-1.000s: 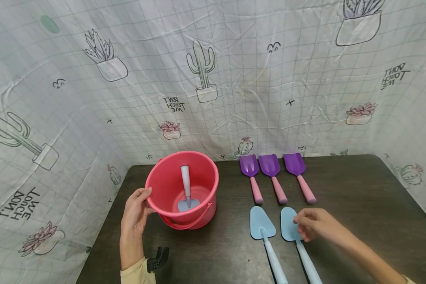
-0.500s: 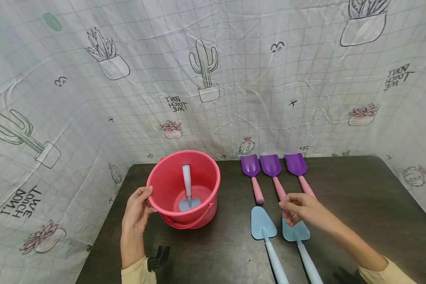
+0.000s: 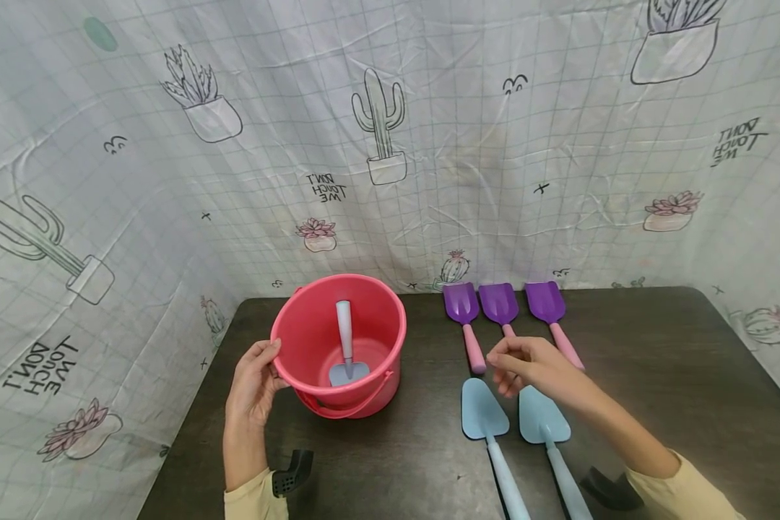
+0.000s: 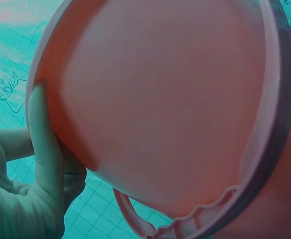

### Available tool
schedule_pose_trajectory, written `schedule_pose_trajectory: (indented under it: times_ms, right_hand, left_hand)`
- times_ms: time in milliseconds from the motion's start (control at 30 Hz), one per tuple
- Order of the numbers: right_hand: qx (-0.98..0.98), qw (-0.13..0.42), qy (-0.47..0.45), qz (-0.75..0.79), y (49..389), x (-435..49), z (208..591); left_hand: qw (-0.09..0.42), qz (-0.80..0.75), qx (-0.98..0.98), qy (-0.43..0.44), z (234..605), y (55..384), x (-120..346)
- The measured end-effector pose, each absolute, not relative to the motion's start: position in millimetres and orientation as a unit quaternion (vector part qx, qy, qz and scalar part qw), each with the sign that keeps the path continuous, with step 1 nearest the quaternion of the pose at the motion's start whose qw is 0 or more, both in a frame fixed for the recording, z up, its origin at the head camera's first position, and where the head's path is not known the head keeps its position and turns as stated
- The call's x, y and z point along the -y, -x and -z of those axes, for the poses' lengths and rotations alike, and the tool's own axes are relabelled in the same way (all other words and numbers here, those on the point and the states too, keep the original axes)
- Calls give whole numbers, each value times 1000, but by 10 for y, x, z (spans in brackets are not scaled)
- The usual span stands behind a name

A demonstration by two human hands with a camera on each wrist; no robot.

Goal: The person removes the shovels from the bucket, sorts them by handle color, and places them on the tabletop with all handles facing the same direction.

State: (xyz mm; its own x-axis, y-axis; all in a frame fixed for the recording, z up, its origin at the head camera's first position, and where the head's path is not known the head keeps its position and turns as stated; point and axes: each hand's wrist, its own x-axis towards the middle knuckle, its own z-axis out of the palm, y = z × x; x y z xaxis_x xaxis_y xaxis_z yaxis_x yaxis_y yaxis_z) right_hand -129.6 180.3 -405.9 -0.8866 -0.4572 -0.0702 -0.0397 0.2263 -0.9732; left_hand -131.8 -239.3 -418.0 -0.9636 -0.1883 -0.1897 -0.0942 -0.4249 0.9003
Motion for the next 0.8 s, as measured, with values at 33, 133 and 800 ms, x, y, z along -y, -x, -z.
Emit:
schedule_pose_trajectory:
  times_ms: [33,133,800]
  right_hand:
    - [-763,170,166,601,1301,-1788,4054]
    - [-763,163,177,600,1318,-1747,4039]
    - [-745,169,194,616,1395,-1466,3933]
  left_hand:
    - [28,833,536,-131,4179,1316,2393]
    - [32,831,540,-126,4184,1320,2392]
    - [51,832,541,-111,4236,1320,2368]
